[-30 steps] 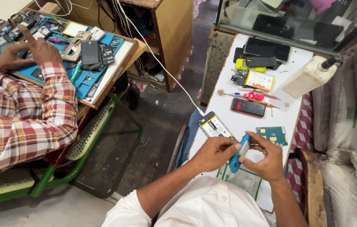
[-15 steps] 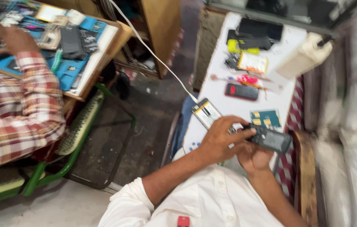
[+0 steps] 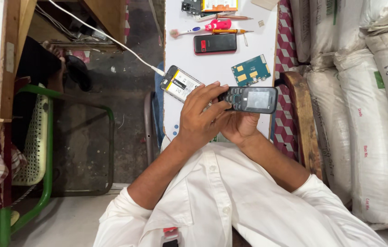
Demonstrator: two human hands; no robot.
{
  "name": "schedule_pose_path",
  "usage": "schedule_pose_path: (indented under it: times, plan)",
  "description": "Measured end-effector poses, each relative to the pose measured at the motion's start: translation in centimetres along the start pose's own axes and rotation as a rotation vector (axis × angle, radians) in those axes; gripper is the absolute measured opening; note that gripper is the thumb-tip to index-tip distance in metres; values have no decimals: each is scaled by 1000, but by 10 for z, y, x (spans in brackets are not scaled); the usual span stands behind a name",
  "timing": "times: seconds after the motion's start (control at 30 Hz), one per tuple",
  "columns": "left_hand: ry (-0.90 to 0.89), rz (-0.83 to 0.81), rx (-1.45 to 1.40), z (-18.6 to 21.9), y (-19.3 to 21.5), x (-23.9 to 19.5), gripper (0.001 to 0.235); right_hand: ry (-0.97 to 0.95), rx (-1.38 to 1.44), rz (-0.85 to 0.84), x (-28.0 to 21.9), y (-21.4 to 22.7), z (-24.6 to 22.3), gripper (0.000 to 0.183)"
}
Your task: The person inserts a battery into a blue feature phone, then attaches the keypad assembly to the phone body. The person repeatedly presses buttons on the keypad to test the device.
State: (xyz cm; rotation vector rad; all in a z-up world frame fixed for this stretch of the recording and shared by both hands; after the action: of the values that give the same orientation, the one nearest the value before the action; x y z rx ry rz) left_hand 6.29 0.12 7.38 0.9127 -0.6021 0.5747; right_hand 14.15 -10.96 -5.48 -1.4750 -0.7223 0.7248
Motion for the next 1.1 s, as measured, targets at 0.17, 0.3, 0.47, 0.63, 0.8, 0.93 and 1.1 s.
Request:
schedule_pose_path:
  times: [0.17, 0.3, 0.47, 0.63, 0.8, 0.93, 1.1]
  plan:
    - [-11, 31, 19, 3, 0, 0, 27, -31, -48, -47, 8, -8, 2, 56]
    - [-49, 77, 4, 3, 2, 1, 28, 20, -87, 18, 3, -5, 2, 58]
    - [-110, 137, 49, 11, 22, 9, 31, 37, -196, 162, 2, -14, 0, 59]
    - [-110, 157, 48, 13, 36, 8, 24, 19, -304, 4, 7, -32, 0, 56]
    - [-31, 61, -9, 0, 26, -6, 32, 67, -362, 136, 8, -16, 1, 60]
    - [-22, 50, 11, -5, 14, -20, 42, 58, -286, 245, 5, 2, 4, 66]
    - [-25, 66, 32, -11, 6, -23, 42, 66, -281, 272, 11, 11, -1, 69]
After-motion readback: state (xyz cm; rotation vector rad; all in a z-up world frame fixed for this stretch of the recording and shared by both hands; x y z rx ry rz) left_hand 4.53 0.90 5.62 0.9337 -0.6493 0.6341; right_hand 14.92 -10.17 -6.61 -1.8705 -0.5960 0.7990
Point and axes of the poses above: each hand's wrist, its own x-axis towards the middle knuckle, its own y-axis out of the back of the hand, z = x × y, the point moved 6 cm from there along x, towards the middle knuckle, and after that the axes turned 13 degrees about x, right-handed, at the moved point
